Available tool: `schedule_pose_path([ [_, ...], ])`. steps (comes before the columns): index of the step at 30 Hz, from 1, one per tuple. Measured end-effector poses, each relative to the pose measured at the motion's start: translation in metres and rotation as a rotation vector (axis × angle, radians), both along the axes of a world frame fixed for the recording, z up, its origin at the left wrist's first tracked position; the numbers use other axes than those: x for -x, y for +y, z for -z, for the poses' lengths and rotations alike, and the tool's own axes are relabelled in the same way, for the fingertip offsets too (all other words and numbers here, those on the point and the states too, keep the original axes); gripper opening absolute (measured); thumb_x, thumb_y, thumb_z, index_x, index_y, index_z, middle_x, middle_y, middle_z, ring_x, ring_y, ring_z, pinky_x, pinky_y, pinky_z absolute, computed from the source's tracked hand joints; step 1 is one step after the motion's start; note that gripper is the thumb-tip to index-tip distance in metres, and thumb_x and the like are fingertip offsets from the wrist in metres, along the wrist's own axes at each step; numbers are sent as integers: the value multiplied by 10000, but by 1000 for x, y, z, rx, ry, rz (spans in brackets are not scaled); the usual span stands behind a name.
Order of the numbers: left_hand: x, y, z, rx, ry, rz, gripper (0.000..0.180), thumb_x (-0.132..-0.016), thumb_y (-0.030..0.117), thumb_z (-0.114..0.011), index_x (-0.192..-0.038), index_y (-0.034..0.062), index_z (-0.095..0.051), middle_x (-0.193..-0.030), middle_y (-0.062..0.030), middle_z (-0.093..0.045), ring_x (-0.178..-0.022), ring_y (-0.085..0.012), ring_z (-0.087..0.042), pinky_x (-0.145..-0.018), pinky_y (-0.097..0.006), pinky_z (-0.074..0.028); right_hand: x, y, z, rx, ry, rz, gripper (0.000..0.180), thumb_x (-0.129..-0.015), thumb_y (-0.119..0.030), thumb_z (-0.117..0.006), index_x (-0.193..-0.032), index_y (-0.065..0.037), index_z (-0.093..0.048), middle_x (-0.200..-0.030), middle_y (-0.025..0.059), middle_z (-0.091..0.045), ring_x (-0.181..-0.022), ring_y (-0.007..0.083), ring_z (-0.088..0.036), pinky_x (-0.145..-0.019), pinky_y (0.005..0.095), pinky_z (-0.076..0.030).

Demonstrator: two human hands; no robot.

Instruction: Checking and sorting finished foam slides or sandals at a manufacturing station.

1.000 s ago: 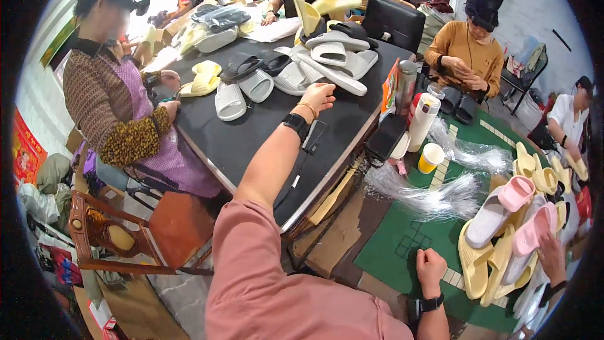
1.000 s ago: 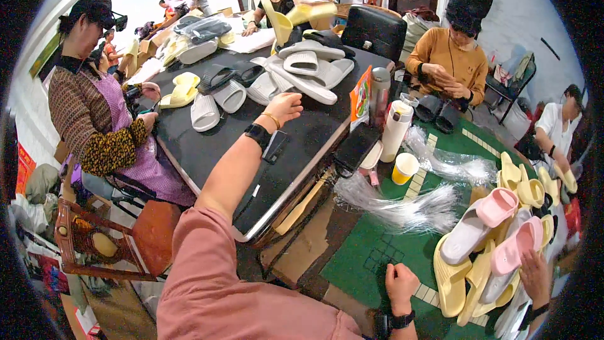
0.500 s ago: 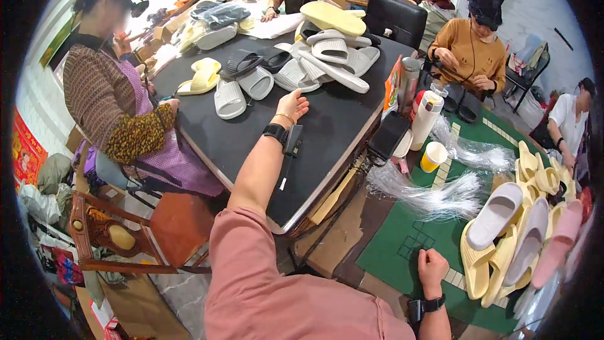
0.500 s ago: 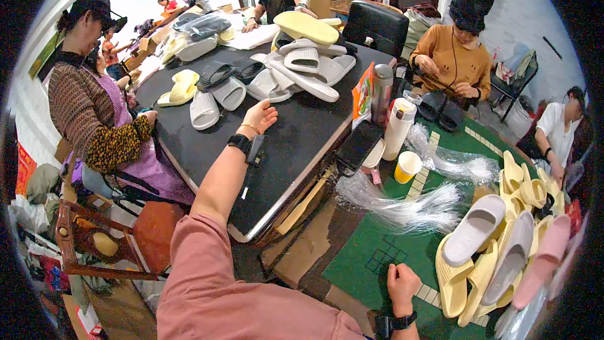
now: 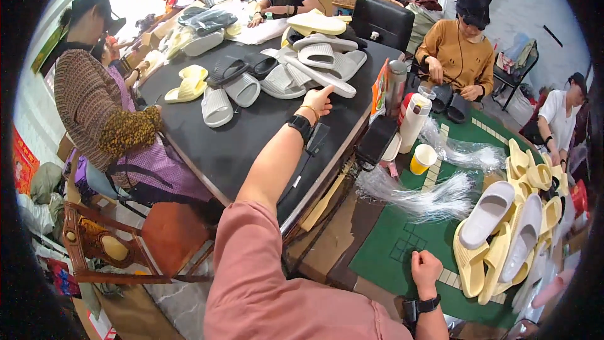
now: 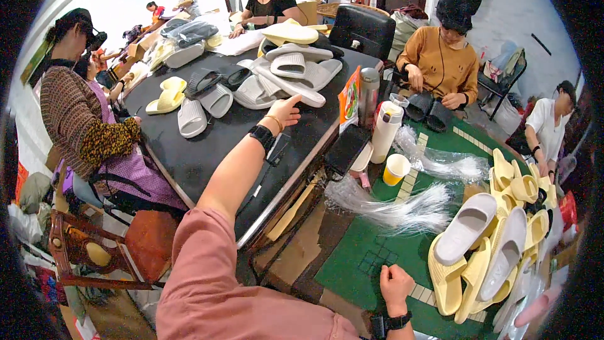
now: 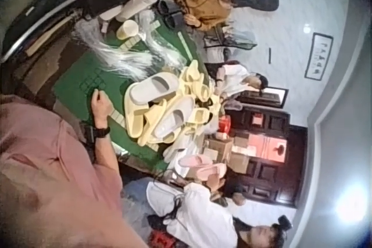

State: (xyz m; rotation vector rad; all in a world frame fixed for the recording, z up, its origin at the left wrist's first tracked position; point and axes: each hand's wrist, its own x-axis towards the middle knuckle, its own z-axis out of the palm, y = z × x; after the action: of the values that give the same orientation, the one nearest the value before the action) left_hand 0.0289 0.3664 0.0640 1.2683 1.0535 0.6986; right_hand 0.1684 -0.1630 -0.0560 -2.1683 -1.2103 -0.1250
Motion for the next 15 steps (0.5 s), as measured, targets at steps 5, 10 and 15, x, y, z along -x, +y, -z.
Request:
schedule_pose_path([
  [5,-3,12,7,51,-10,53,700,-831,548,-674,-1317,70,-517,-1200,-168,-581,-988,-279,-628,-795,-380,-536,-1,3,-1,-6,-25,-2,331,-808,-188,-694,-591,-53,-483,-565,138,-510,-504,340,-524,-466,420,-393],
  [10,-17,6,4,73,-120,23,703,-805,557,-697,-1222,13,-541,-1119,-163,-613,-930,-260,-637,-759,-378,-537,1,4,-5,6,-34,20,339,-810,-188,-691,-581,-54,-480,-562,139,-508,-503,337,-525,-465,415,-390],
  [15,-21,7,9,83,-143,32,504,-852,387,-696,-1101,-33,-572,-986,-146,-643,-869,-269,-664,-706,-359,-561,0,3,-1,29,-20,19,334,-813,-193,-689,-584,-57,-488,-565,141,-515,-509,339,-533,-466,419,-392],
])
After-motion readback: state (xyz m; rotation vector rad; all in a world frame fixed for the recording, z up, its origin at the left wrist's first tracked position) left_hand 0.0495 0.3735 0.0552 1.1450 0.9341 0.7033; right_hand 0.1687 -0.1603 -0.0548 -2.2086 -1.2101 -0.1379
